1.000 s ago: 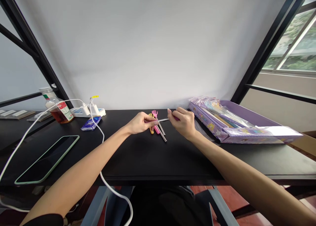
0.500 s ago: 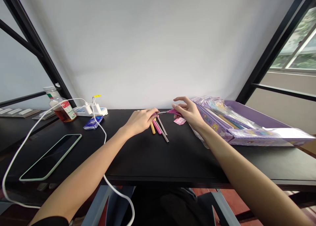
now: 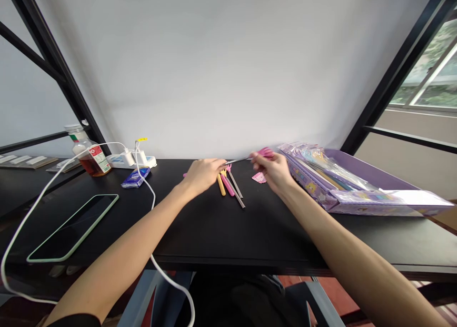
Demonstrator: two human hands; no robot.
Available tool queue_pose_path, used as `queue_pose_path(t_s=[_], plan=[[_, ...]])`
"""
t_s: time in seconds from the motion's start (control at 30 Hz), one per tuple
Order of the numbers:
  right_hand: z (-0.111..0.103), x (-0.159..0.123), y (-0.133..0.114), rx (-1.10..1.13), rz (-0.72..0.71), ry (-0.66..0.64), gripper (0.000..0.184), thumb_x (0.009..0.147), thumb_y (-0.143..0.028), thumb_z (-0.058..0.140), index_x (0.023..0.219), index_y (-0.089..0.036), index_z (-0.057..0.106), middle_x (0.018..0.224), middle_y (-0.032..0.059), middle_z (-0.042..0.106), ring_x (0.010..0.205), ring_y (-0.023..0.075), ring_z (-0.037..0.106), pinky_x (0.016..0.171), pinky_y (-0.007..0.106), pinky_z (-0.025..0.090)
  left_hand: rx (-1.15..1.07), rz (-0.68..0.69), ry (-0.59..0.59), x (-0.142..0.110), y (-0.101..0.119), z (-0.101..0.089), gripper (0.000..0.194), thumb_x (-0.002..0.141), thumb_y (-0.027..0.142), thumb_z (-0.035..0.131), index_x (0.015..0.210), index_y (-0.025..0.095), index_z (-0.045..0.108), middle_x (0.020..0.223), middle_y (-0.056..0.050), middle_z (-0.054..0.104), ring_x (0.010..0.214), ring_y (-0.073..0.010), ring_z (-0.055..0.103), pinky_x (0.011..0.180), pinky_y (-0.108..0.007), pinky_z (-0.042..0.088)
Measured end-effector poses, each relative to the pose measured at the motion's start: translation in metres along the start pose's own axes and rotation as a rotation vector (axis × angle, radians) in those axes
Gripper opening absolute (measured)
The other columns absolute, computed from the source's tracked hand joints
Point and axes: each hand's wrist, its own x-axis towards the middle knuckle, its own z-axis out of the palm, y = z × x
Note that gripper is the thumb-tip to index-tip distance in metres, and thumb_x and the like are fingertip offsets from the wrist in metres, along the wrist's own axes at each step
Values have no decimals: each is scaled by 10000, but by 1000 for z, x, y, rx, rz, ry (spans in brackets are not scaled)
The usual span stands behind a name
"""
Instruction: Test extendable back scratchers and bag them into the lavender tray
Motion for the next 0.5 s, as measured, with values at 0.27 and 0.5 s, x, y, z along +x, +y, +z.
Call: queue_pose_path(t_s=[0.27, 0.5], plan=[[-88, 42, -28, 299, -180, 745, 349, 947, -326, 623, 678, -218, 428, 593, -74, 417, 416, 33, 284, 363, 185, 311, 205, -141, -129, -4, -79, -14, 199, 834, 345, 682, 696, 240, 779, 493, -34, 624, 395, -156, 509, 474, -271, 329], [-83, 35, -29, 231, -221, 688, 330, 906, -385, 669, 716, -222, 454, 583, -81, 405, 423, 44, 314, 378, 214, 302, 50, -38, -265, -11, -74, -7, 233, 883, 324, 610, 729, 268, 775, 548, -18, 633, 428, -154, 523, 497, -269, 340]])
